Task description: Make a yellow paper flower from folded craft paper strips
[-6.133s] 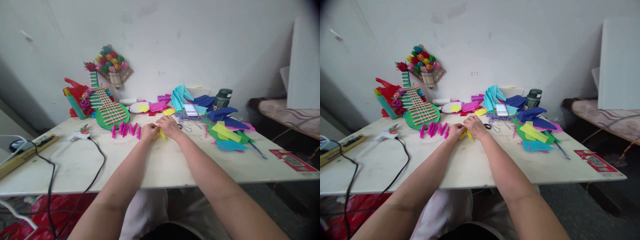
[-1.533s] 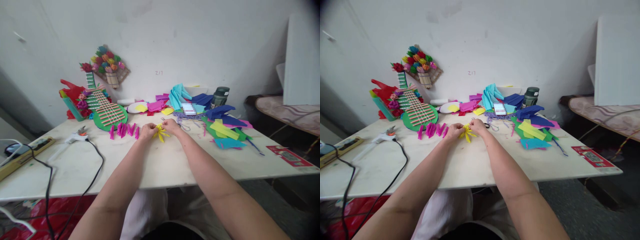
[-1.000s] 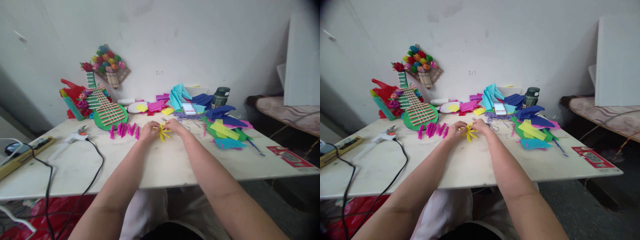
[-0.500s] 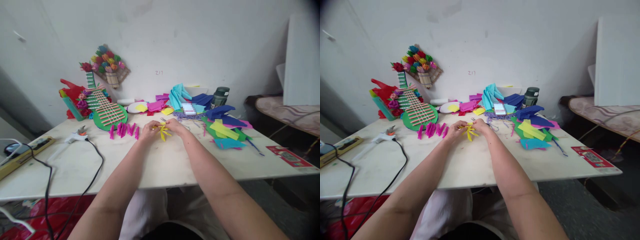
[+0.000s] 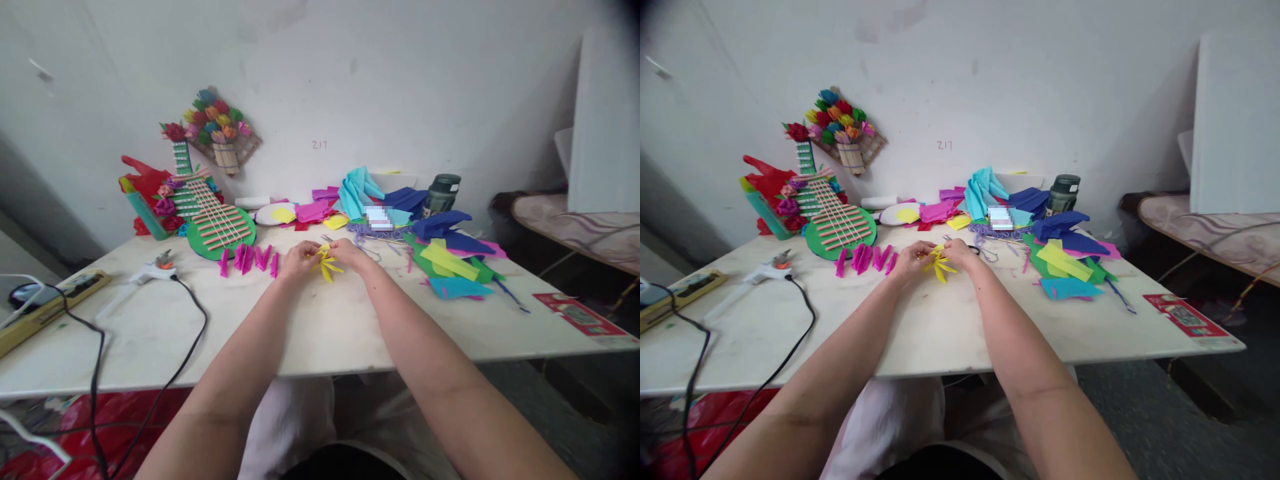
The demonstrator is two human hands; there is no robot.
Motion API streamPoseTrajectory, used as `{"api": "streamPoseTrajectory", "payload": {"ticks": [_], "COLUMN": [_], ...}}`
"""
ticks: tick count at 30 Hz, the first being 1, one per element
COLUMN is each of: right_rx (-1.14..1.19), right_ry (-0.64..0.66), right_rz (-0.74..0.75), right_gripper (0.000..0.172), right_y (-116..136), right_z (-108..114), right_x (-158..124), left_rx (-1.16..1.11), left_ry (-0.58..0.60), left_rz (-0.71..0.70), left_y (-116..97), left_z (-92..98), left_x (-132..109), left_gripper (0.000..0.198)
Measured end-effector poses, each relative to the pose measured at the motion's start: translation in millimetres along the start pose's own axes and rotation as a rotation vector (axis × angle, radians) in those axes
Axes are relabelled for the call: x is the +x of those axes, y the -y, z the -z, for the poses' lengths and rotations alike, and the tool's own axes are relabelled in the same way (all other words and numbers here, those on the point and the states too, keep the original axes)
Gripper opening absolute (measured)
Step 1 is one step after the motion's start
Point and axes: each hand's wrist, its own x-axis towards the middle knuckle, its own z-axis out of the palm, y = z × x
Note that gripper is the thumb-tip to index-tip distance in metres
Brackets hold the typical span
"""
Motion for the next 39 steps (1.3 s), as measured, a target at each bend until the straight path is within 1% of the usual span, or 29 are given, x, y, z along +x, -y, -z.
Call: {"api": "streamPoseTrajectory", "payload": {"ticks": [2, 7, 12, 16, 18, 20, 23, 25, 27, 31, 36, 39], "right_rx": [0.002, -0.048, -0.069, -0.051, -0.045, -0.048, -0.043, -0.024, -0.003, 0.032, 0.014, -0.012], "right_ry": [0.0, -0.013, -0.031, -0.029, -0.02, -0.015, -0.009, -0.002, 0.002, -0.016, -0.04, -0.065], "right_rz": [-0.007, -0.01, -0.022, -0.041, -0.037, -0.023, 0.012, 0.041, 0.058, 0.05, 0.057, 0.068], "right_gripper": [0.015, 0.014, 0.012, 0.015, 0.015, 0.013, 0.014, 0.018, 0.021, 0.023, 0.024, 0.022], "right_y": [1, -1, -3, -3, -3, -4, -7, -9, -10, -11, -13, -15], "right_z": [-1, -2, -3, -2, -2, -2, -2, -2, -2, -2, -2, -4], "right_x": [-1, 1, 2, 1, 1, 2, 5, 7, 7, 7, 8, 10], "left_rx": [-0.071, -0.214, -0.247, -0.261, -0.268, -0.287, -0.321, -0.317, -0.298, -0.313, -0.348, -0.317], "left_ry": [0.002, 0.017, 0.032, 0.053, 0.052, 0.063, 0.126, 0.156, 0.159, 0.172, 0.2, 0.196], "left_rz": [-0.023, -0.014, -0.037, -0.056, -0.033, 0.032, 0.124, 0.128, 0.122, 0.163, 0.197, 0.176], "left_y": [-2, -3, -3, -6, -9, -11, -11, -10, -9, -6, -3, 1], "left_z": [-0.4, -2.1, -1.8, -0.8, -0.2, 1.1, 4.5, 6.9, 8.3, 7.9, 4.2, 2.2], "left_x": [0, -1, 0, 0, -1, -2, -3, -2, -2, -1, -2, -1], "left_gripper": [0.014, 0.013, 0.011, 0.011, 0.013, 0.019, 0.032, 0.036, 0.034, 0.033, 0.041, 0.041]}}
